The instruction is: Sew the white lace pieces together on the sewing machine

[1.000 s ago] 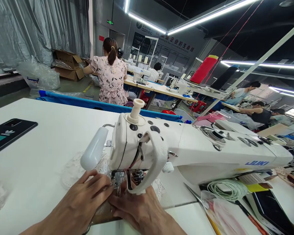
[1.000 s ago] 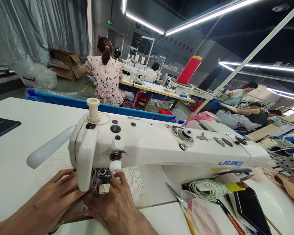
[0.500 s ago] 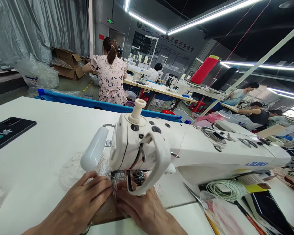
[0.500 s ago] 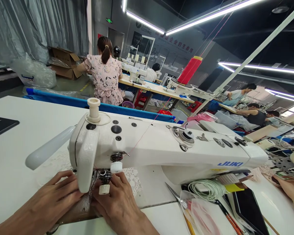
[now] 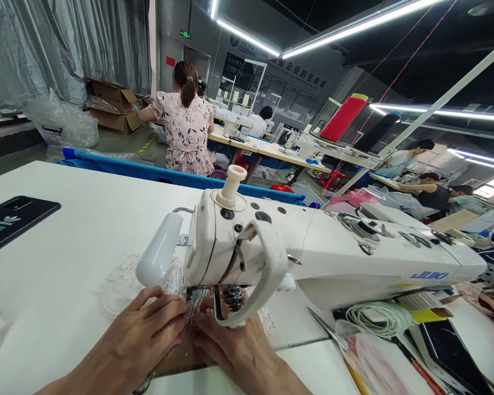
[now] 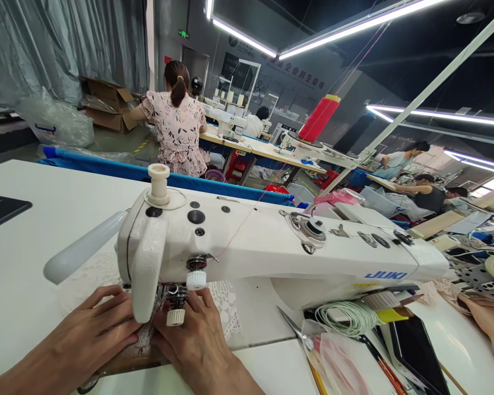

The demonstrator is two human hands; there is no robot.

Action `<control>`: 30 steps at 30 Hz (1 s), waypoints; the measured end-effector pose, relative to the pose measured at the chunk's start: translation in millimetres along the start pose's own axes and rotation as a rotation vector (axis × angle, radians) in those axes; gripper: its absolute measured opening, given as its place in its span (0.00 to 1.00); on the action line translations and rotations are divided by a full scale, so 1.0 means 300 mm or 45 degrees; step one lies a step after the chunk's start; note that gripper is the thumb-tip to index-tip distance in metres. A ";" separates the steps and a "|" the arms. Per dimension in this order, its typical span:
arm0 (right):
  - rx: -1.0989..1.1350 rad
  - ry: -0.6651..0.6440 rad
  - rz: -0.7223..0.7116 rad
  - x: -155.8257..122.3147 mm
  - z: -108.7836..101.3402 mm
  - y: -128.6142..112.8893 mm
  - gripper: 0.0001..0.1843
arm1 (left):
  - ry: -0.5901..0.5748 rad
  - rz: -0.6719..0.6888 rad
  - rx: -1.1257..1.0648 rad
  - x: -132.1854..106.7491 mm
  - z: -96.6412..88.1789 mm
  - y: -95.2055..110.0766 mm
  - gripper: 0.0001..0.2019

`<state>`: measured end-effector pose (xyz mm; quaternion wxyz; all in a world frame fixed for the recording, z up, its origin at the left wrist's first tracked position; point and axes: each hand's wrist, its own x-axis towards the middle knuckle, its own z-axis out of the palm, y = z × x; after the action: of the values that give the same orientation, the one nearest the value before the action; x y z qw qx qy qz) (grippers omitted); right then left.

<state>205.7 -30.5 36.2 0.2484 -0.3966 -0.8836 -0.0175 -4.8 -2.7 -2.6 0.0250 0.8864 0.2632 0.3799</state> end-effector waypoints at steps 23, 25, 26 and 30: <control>0.027 0.081 -0.035 0.000 0.004 0.005 0.09 | 0.017 0.002 -0.004 -0.001 0.007 -0.001 0.14; 0.017 0.072 -0.041 0.001 0.001 0.004 0.09 | 0.024 -0.016 -0.017 -0.003 0.010 -0.001 0.13; 0.012 0.072 -0.041 0.002 -0.001 0.003 0.09 | 0.021 -0.018 -0.013 -0.003 0.011 0.000 0.13; -0.006 0.073 -0.031 0.008 -0.002 0.001 0.09 | 0.009 -0.010 0.005 0.006 0.009 0.001 0.14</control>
<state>204.9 -28.8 37.6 0.2724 -0.3856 -0.8809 -0.0340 -1.8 -1.9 -3.3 0.0237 0.8841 0.2677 0.3823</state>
